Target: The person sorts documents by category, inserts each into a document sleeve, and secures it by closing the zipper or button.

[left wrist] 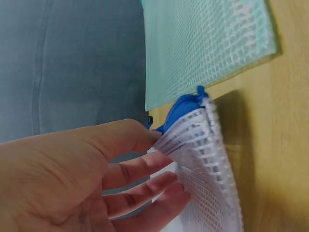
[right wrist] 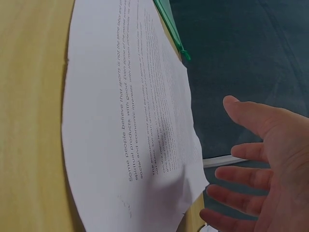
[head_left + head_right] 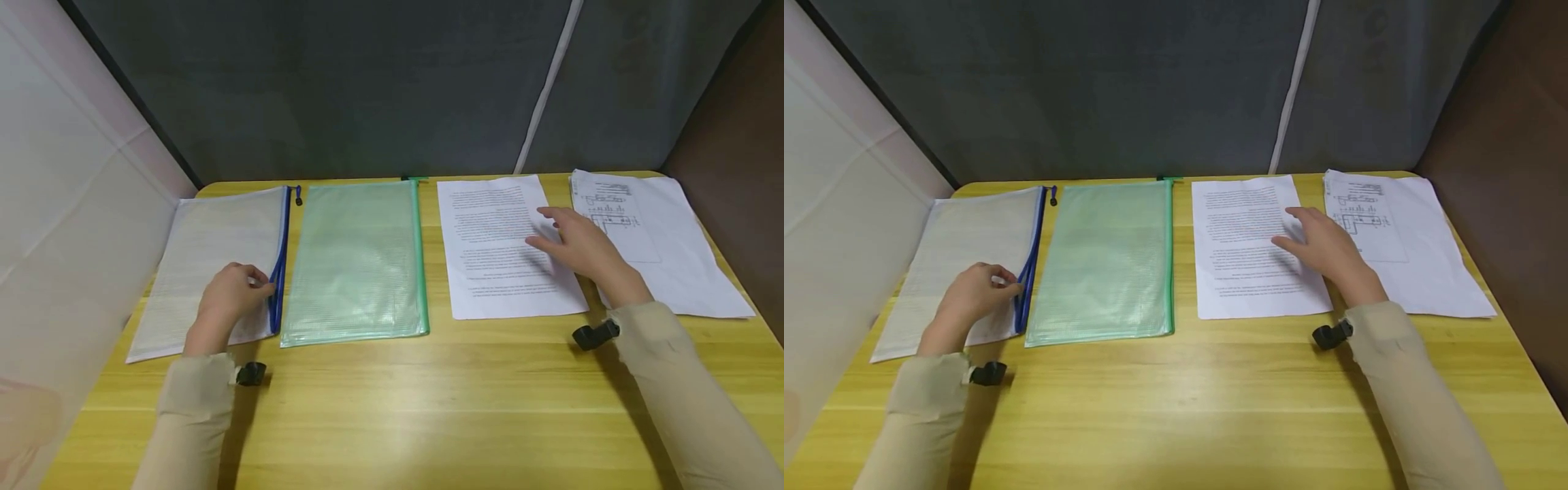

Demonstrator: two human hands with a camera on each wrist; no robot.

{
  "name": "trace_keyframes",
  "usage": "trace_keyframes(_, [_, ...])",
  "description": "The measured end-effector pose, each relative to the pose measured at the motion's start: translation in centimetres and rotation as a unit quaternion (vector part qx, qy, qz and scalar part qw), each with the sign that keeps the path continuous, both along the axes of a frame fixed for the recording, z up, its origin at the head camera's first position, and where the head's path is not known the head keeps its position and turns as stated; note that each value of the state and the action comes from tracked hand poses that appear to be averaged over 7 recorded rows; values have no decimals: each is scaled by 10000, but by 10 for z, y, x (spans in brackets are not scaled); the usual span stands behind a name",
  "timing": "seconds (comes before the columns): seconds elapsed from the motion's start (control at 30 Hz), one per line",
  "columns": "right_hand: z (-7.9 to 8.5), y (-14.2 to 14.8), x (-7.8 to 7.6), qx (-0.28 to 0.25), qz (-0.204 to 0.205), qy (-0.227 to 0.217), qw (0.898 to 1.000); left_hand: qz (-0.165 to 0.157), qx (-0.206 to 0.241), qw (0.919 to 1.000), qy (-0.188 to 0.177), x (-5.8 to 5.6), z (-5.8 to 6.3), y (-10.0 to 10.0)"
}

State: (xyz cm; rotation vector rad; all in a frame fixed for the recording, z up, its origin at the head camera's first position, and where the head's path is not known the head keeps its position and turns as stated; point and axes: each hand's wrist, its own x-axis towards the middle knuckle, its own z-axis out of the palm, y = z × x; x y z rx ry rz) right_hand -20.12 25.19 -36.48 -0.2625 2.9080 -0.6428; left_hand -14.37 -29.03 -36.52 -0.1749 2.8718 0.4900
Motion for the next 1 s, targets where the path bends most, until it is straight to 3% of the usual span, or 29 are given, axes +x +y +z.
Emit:
trace_keyframes(0.8, [-4, 18, 7, -692, -664, -158, 9953, 440, 573, 9972, 208, 6, -4, -9])
trace_keyframes(1.0, [-4, 23, 13, -743, -800, -104, 9940, 487, 383, 9959, 664, 14, -2, -8])
